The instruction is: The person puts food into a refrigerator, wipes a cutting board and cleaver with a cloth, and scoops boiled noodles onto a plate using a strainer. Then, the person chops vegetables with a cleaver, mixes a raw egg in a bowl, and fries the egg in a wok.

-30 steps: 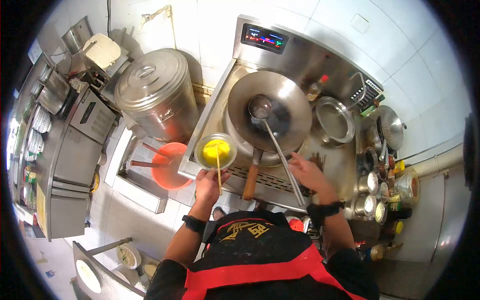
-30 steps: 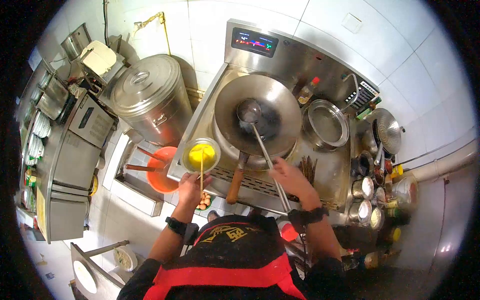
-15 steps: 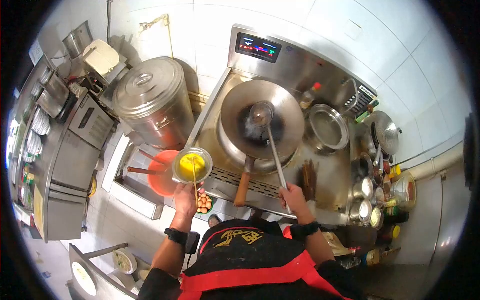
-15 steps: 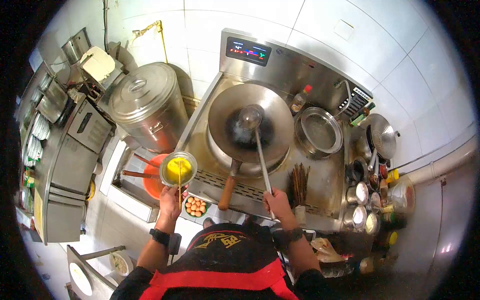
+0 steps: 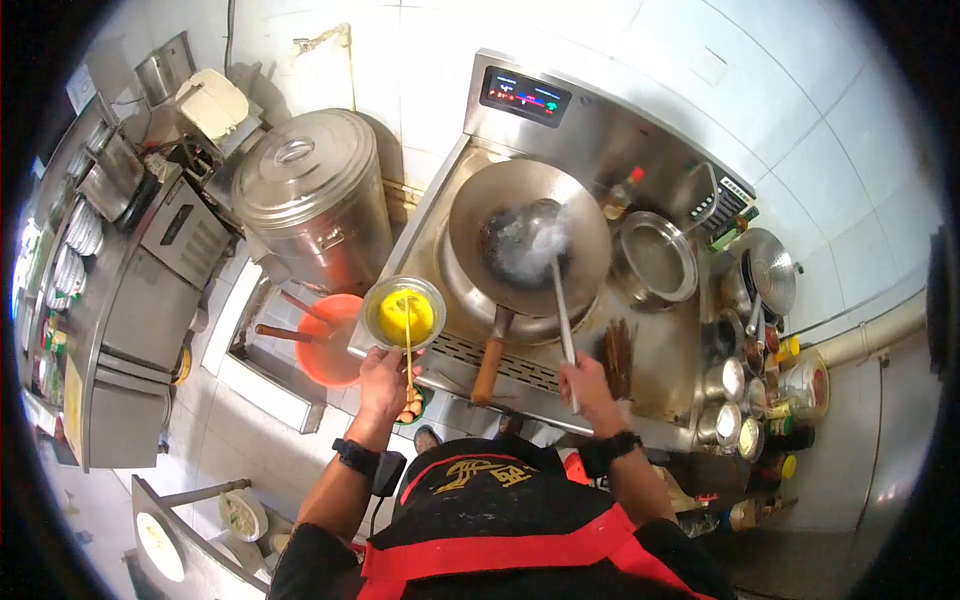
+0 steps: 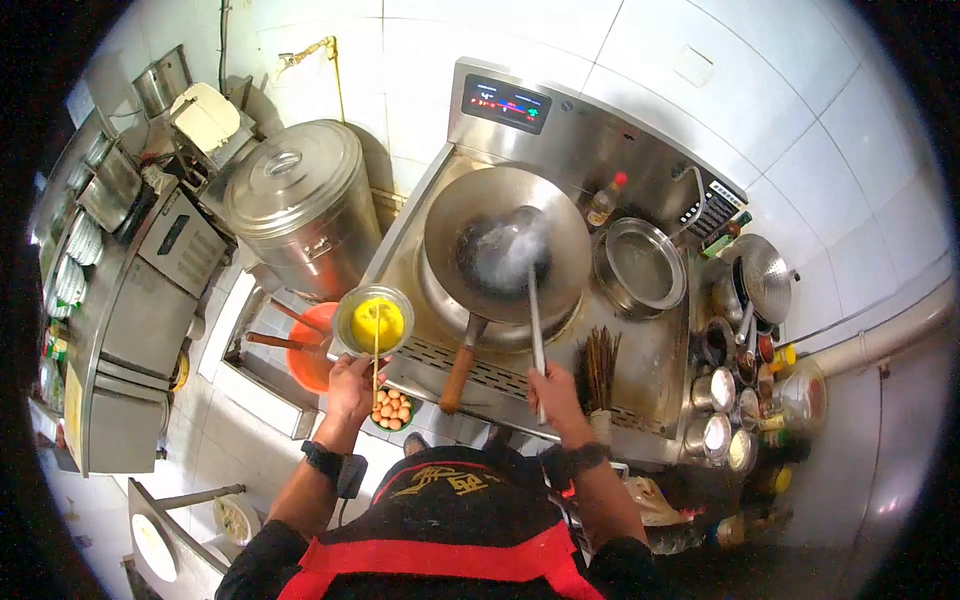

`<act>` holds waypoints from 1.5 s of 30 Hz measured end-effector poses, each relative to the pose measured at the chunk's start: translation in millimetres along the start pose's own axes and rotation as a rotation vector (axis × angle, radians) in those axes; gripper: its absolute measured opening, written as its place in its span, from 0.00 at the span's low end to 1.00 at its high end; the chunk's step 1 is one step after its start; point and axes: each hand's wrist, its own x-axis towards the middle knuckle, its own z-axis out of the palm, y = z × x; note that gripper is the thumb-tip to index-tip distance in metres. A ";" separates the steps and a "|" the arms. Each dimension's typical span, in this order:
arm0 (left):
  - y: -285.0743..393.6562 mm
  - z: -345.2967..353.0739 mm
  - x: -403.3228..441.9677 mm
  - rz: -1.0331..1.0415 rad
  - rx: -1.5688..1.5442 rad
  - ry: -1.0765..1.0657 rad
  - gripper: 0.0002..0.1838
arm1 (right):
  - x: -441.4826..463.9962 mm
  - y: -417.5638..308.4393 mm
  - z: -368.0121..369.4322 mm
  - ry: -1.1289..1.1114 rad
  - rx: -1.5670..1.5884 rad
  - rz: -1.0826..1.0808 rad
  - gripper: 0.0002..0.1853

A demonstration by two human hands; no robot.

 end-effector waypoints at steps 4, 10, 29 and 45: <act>3.2 5.5 -0.8 0.006 0.020 0.004 0.12 | -46.3 16.6 3.1 0.160 -0.540 -0.166 0.11; 2.6 18.3 10.0 0.021 0.044 0.009 0.10 | -3.4 -24.4 -41.1 -0.283 0.584 0.364 0.10; 5.4 99.7 84.7 0.045 0.236 -0.155 0.09 | -28.9 15.1 -16.2 0.255 -0.668 -0.113 0.33; 1.9 228.0 98.4 1.150 1.774 -0.438 0.13 | -54.5 85.6 -69.0 0.352 -0.286 -0.260 0.25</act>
